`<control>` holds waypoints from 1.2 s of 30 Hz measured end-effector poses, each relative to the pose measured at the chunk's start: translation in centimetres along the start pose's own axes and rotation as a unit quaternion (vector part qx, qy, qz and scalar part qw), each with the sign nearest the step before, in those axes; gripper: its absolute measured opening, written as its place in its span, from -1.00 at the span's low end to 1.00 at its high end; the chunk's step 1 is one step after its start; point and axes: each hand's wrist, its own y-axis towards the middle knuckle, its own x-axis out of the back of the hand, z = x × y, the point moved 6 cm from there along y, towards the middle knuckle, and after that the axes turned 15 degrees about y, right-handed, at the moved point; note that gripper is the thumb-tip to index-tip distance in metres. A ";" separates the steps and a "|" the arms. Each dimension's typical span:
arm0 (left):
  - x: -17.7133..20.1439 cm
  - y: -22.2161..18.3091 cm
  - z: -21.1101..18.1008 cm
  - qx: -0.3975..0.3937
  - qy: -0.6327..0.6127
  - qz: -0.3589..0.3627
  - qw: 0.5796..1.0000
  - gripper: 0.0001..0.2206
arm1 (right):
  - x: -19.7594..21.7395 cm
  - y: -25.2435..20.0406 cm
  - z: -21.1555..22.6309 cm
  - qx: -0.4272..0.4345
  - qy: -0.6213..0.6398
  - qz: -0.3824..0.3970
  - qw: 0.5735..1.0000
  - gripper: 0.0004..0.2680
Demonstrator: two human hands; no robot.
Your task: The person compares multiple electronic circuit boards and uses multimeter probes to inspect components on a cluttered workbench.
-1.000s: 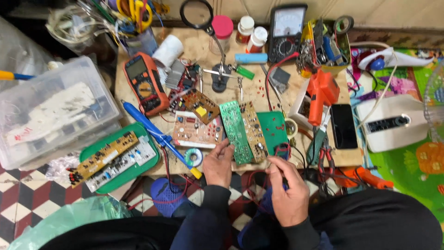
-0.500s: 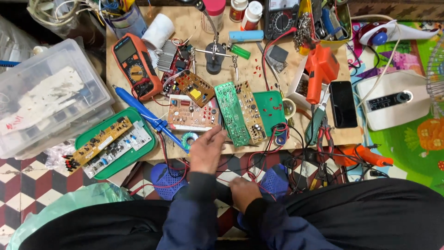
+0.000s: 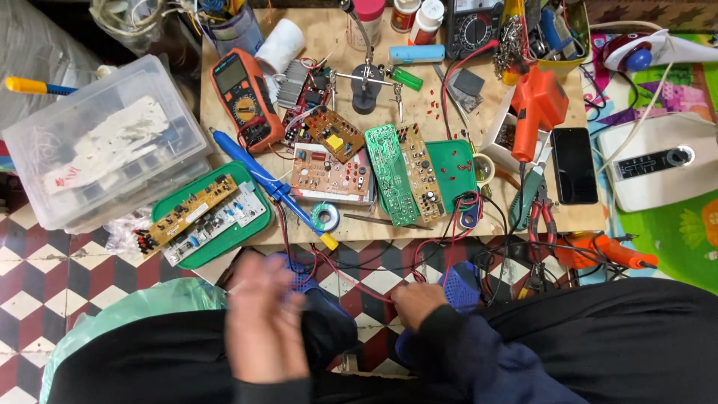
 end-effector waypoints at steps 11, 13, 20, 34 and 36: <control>-5.4 -5.0 9.1 0.333 -0.055 0.067 0.939 -0.47 | 7.4 -15.5 1.9 0.225 0.109 -0.120 0.961 -0.88; -4.3 -3.7 7.7 0.118 -0.016 0.147 0.982 -0.42 | 7.0 -16.2 1.1 0.211 0.239 -0.057 0.946 -0.69; -3.8 -4.2 -0.5 0.065 -0.043 0.165 0.983 -0.51 | 14.3 -19.6 -7.1 0.074 0.338 -0.406 0.846 -0.61; -2.9 -3.0 -5.7 -0.101 0.027 0.063 0.992 -0.50 | 0.1 0.0 -6.8 -0.147 0.057 -0.016 0.987 -0.73; -2.1 -2.9 -5.4 -0.112 0.037 0.058 0.991 -0.49 | -2.2 2.0 -7.9 -0.142 0.031 -0.021 0.989 -0.75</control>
